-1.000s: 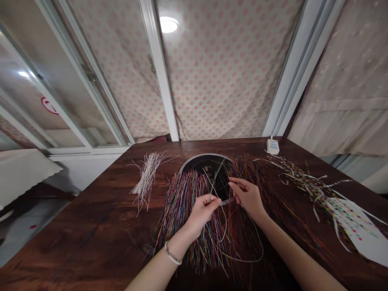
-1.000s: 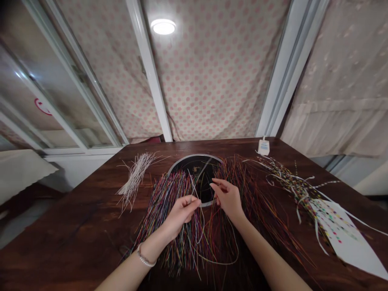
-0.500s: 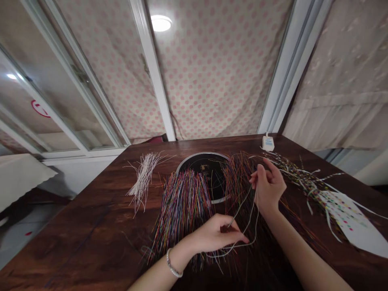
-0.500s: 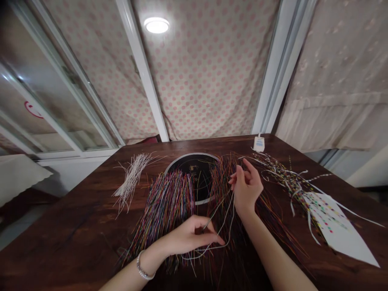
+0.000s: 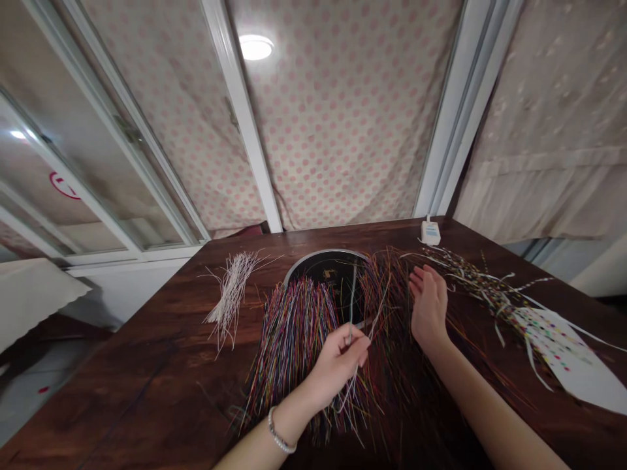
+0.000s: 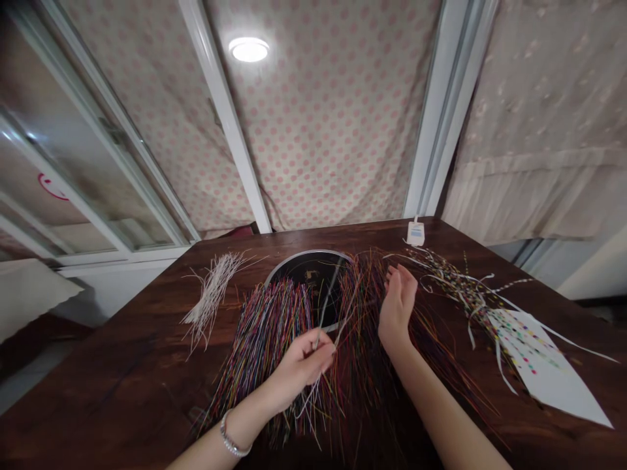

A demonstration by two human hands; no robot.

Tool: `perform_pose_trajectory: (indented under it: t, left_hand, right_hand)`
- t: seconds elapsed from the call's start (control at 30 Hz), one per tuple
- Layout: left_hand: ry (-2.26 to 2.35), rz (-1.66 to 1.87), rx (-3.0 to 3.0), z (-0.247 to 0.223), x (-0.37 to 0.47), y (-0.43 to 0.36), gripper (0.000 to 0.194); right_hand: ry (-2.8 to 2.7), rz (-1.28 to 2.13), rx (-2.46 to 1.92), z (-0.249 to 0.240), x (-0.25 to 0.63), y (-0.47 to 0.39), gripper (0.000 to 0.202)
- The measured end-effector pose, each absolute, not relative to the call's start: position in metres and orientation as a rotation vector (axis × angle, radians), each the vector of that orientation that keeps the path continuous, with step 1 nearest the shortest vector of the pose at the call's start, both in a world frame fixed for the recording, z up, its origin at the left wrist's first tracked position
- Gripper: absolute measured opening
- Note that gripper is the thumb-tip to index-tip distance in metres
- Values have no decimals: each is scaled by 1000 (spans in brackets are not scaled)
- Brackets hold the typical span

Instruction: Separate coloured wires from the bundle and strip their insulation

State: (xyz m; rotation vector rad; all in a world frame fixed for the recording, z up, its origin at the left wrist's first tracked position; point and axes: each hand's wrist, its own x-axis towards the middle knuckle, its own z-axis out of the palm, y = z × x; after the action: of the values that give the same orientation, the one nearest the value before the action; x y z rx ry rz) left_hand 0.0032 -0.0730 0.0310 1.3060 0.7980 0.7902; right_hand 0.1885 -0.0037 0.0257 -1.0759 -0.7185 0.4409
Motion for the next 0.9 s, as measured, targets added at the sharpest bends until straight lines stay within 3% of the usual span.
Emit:
perform_pose_trajectory:
  t: [0.17,0.23,0.53,0.9]
  left_hand:
    - [882,1034,1197,24,1,-67,27]
    - [907,1102,1182,24,0,-65,28]
    - [948,1197,1405,29,0,-66,26]
    - [895,1092,1504,25,2,-70,22]
  right_hand:
    - [-878,1271,-867,31,165,-17,38]
    - [-985,1442,-811,33,147,-30,34]
    - [-1338,1298,-927,34,123,-54,22]
    - [-950,1558,-855,44,129,-55,17]
